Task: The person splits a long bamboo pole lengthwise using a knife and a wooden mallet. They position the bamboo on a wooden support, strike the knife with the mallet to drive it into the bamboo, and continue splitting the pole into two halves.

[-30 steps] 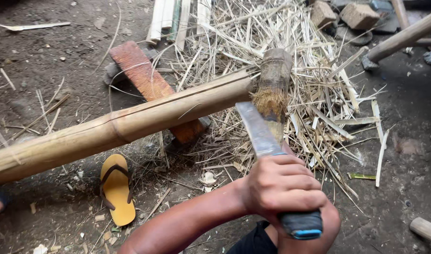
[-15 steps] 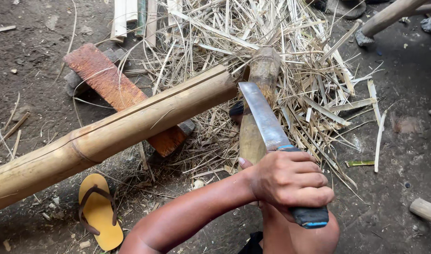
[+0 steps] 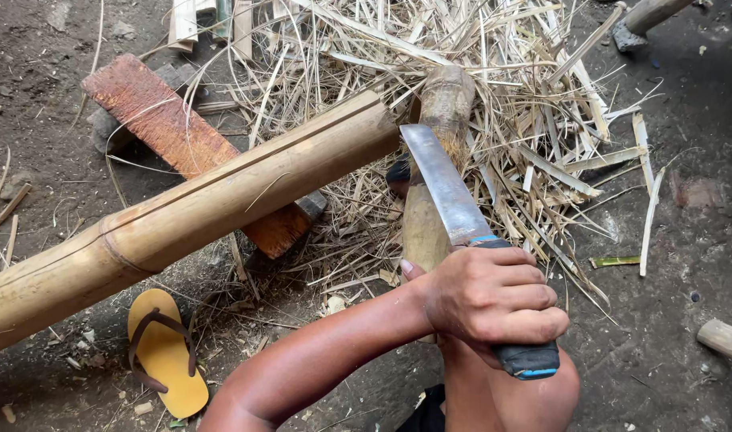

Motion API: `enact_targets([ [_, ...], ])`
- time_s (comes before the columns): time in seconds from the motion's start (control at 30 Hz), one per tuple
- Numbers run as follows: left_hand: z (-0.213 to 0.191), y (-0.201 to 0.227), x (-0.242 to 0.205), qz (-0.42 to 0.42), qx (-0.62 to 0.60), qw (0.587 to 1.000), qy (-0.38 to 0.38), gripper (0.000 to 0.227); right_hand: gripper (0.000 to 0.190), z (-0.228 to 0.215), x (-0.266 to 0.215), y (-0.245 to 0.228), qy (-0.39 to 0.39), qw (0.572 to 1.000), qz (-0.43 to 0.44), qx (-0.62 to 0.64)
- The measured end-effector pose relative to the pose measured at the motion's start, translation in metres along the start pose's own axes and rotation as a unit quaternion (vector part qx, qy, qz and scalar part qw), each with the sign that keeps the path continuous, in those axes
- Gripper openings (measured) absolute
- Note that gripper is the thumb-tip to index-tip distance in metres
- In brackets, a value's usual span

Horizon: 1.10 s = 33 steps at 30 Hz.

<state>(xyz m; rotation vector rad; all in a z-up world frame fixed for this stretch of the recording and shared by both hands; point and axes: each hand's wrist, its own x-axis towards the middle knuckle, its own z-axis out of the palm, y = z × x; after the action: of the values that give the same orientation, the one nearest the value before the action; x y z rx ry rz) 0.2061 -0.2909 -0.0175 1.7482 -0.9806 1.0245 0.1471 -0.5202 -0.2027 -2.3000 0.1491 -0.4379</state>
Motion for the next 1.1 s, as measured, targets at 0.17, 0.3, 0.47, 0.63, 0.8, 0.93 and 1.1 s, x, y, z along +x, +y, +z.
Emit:
enact_targets([
  [0.17, 0.001, 0.0, 0.0, 0.001, -0.004, 1.0, 0.007, 0.025, 0.037, 0.034, 0.007, 0.102, 0.086, 0.97, -0.025, 0.225],
  [0.3, 0.0, -0.001, 0.0, -0.002, 0.006, 1.0, -0.001, 0.024, 0.033, 0.043, 0.0, 0.139, 0.099, 0.961, -0.032, 0.257],
  [0.47, 0.002, -0.001, -0.002, -0.005, -0.013, 1.0, -0.004, 0.025, 0.03, 0.043, -0.006, 0.155, 0.105, 0.955, -0.036, 0.274],
  [0.63, 0.004, 0.0, -0.005, -0.013, -0.012, 1.0, -0.01, 0.025, 0.028, 0.04, -0.005, 0.157, 0.106, 0.954, -0.039, 0.278],
  [0.8, 0.003, 0.001, -0.006, -0.012, 0.003, 1.0, -0.015, 0.021, 0.029, 0.031, -0.016, 0.165, 0.095, 0.967, -0.034, 0.236],
  [0.93, 0.003, 0.0, -0.005, -0.006, -0.017, 1.0, -0.011, 0.025, 0.03, 0.043, -0.004, 0.154, 0.096, 0.954, -0.036, 0.28],
  [1.1, 0.001, -0.001, -0.006, -0.004, -0.015, 1.0, 0.001, 0.023, 0.029, 0.01, 0.018, -0.001, 0.043, 0.975, -0.019, 0.217],
])
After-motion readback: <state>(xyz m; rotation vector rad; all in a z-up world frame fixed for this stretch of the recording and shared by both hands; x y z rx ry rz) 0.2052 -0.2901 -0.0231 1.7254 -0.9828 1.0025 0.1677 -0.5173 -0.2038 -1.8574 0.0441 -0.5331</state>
